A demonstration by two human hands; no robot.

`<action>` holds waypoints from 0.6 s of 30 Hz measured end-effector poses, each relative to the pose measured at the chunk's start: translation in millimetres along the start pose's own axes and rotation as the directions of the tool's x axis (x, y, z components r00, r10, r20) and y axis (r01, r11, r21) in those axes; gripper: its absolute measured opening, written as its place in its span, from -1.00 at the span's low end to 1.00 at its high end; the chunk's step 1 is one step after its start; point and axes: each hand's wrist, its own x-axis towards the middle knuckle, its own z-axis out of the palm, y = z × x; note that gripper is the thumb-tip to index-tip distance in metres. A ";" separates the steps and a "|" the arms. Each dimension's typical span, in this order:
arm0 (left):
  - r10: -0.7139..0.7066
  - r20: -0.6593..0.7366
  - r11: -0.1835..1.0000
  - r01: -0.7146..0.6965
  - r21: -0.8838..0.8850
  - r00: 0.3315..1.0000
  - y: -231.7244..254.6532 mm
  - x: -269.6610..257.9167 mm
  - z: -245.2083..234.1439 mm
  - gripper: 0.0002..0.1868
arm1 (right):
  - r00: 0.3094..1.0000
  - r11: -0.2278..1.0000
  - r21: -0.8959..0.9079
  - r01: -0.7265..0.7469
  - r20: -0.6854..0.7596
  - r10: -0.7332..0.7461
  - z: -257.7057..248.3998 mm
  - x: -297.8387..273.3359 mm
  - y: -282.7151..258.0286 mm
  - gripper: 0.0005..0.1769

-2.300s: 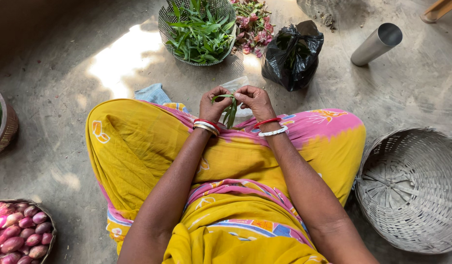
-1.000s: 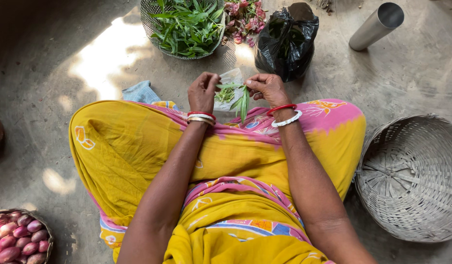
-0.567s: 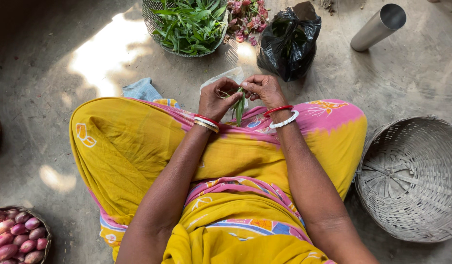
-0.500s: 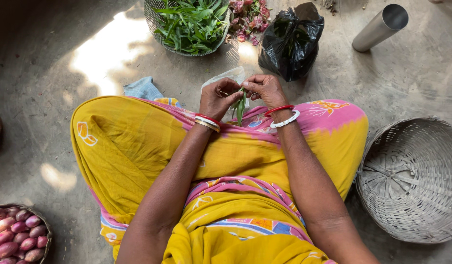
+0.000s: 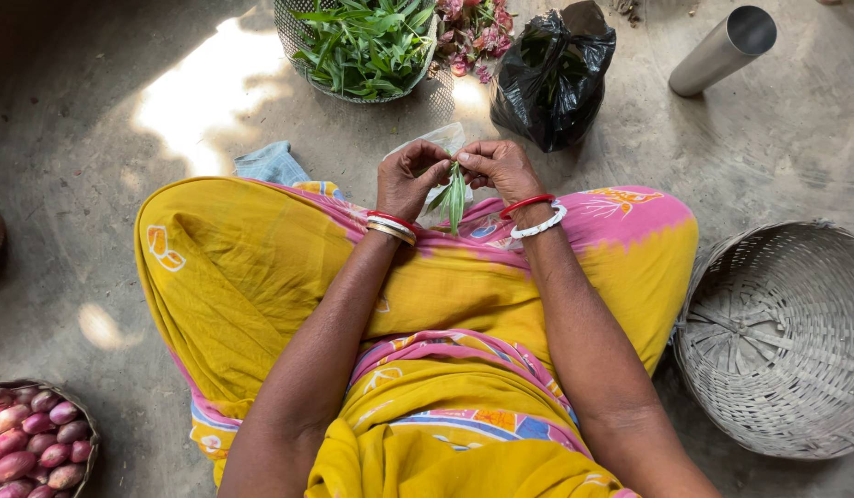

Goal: The person sits on the floor and sorts green leafy vegetables by hand, picking up leaves from a basket, separating them, and placing them into a plastic bag. The person handles the leaves one at a time and occasionally adjusts the pile.

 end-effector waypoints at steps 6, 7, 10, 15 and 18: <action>0.045 -0.020 0.999 -0.045 0.015 0.999 5.7 -1.5 0.0 -0.91 | 1.000 1.000 0.008 -0.012 0.009 0.012 0.0 1.7 3.0 -0.80; 0.023 -0.041 0.998 -0.021 0.052 0.999 5.6 -1.8 -0.4 -0.91 | 1.000 1.000 0.010 -0.016 0.009 0.016 0.0 1.8 3.3 -0.80; -0.056 -0.085 0.993 0.065 0.100 0.995 1.5 -1.4 -1.6 -0.88 | 0.999 1.000 0.015 0.020 0.025 -0.020 -0.1 1.3 4.4 -0.81; -0.276 -0.074 0.954 0.282 0.098 0.958 -12.4 3.5 -7.8 -0.80 | 0.999 0.999 -0.024 0.047 0.016 -0.047 2.3 3.9 5.8 -0.82; -0.253 -0.009 0.966 0.252 -0.053 0.968 -17.9 6.5 -12.6 -0.77 | 0.999 0.997 -0.065 0.039 -0.002 -0.039 3.2 5.4 6.4 -0.82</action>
